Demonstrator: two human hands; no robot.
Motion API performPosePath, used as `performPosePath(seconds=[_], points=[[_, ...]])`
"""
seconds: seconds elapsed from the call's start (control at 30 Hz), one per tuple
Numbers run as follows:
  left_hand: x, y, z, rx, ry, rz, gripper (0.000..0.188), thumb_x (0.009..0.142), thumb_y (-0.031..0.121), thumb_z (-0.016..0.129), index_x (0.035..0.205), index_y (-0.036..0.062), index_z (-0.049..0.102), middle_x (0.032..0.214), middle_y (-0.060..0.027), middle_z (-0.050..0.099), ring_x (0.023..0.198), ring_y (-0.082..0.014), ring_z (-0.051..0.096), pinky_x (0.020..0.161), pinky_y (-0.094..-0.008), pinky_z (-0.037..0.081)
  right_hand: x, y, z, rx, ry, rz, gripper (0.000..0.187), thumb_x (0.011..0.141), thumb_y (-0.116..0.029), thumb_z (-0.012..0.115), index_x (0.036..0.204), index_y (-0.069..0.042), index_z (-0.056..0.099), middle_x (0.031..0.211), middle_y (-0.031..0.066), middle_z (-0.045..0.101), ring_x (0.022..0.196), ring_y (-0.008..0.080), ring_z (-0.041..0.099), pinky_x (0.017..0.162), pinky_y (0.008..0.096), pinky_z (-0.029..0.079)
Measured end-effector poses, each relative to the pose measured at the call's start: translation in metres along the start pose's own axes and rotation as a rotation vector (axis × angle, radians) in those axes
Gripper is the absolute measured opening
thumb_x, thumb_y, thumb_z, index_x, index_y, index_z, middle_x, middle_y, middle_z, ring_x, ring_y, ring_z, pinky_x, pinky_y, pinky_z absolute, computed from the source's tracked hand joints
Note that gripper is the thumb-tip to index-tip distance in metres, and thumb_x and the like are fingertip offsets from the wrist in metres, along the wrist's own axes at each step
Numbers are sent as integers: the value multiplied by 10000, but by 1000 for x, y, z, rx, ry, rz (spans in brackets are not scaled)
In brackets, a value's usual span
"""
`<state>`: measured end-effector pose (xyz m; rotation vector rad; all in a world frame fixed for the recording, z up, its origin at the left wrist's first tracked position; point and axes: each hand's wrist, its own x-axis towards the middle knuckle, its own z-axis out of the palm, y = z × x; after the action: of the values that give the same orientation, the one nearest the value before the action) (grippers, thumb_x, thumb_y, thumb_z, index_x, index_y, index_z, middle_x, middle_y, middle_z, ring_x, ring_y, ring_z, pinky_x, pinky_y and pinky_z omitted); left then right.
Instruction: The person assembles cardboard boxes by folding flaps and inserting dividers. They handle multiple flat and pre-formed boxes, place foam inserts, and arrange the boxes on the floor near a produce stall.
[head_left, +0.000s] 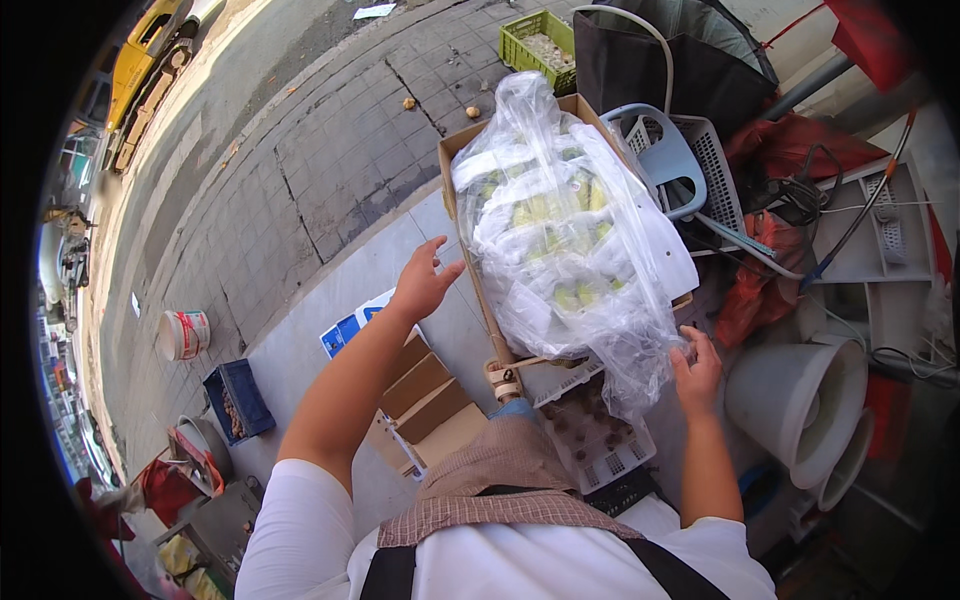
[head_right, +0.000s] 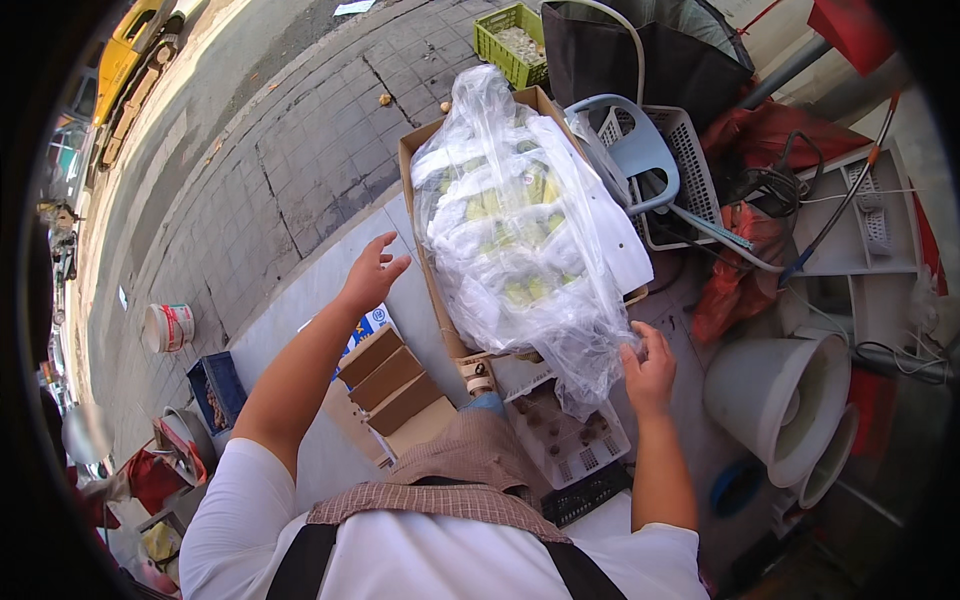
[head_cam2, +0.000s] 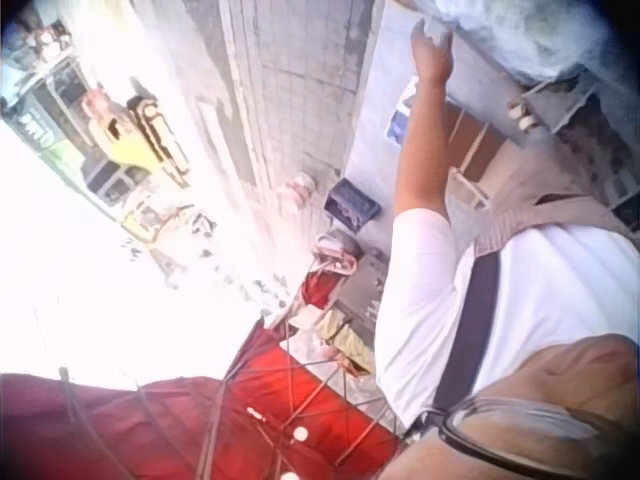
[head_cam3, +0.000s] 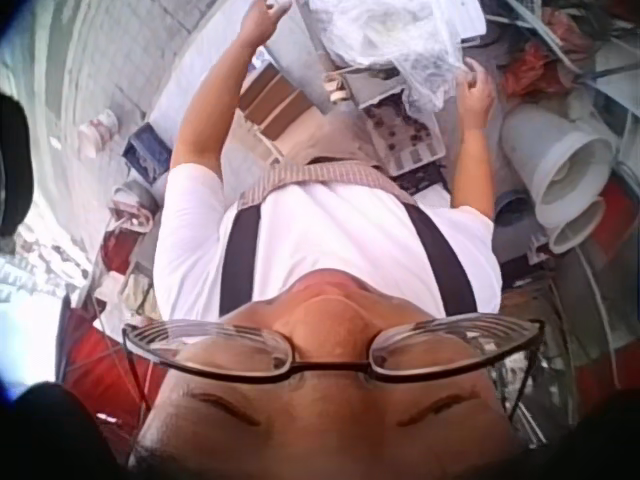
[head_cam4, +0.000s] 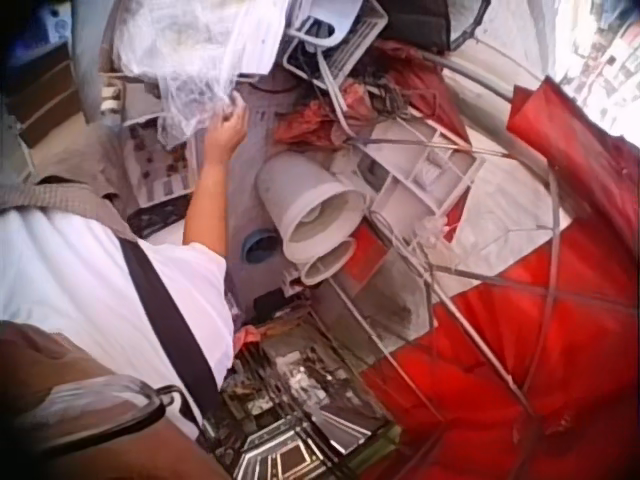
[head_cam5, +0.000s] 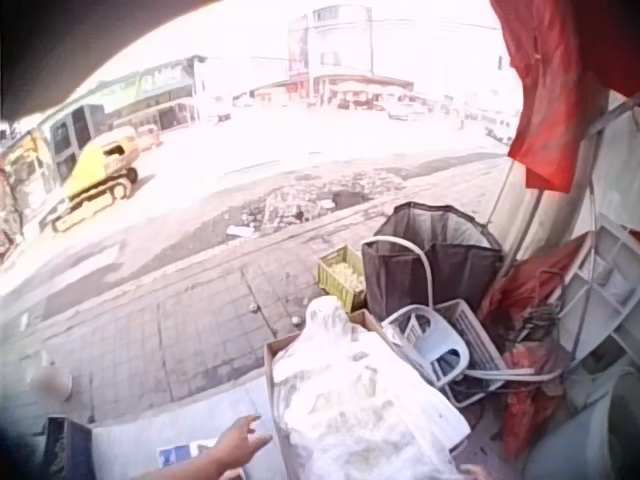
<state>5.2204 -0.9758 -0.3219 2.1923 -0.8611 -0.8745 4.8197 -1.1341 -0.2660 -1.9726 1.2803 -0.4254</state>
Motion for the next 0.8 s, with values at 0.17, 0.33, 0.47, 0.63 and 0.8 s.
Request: performPosePath(seconds=[0.17, 0.33, 0.47, 0.63, 0.8], points=[[-19, -25, 82, 171, 180, -194, 691, 825, 415, 633, 1270, -69, 420, 1222, -278, 496, 1082, -348, 553, 906, -397, 452, -54, 113, 6, 16, 193, 281, 754, 732, -264, 749, 1322, 6, 364, 1224, 208, 465, 1101, 342, 490, 899, 381, 421], [-7, -18, 85, 152, -261, -398, 372, 812, 250, 545, 748, -108, 621, 664, -222, 638, 546, -347, 627, 645, -419, 517, -79, 46, 87, -320, -244, 32, 982, 625, -301, 807, 1389, -17, 259, 1420, 263, 229, 1306, 432, 250, 1094, 490, 209], [-1, -22, 86, 193, -270, -467, 357, 790, 239, 551, 754, -109, 624, 772, -258, 640, 691, -369, 642, 697, -420, 511, 15, -7, 110, -45, 489, -246, 845, 684, -330, 768, 1363, -62, 342, 1444, 252, 185, 1319, 452, 216, 1083, 515, 194], [-11, -12, 96, 220, -140, -327, 367, 773, 263, 572, 796, -99, 633, 857, -300, 624, 850, -415, 619, 744, -441, 496, 93, -51, 88, -148, 49, -685, 286, 785, -179, 650, 1015, -24, 579, 1174, 194, 564, 1204, 338, 459, 1023, 457, 319], [-63, 3, 131, 59, -188, -416, 402, 774, 285, 564, 784, -114, 618, 818, -312, 609, 799, -441, 612, 731, -462, 487, 46, 11, 48, 1202, -176, -221, 301, 855, -319, 532, 1030, -78, 570, 949, 49, 616, 864, 221, 592, 847, 401, 468]])
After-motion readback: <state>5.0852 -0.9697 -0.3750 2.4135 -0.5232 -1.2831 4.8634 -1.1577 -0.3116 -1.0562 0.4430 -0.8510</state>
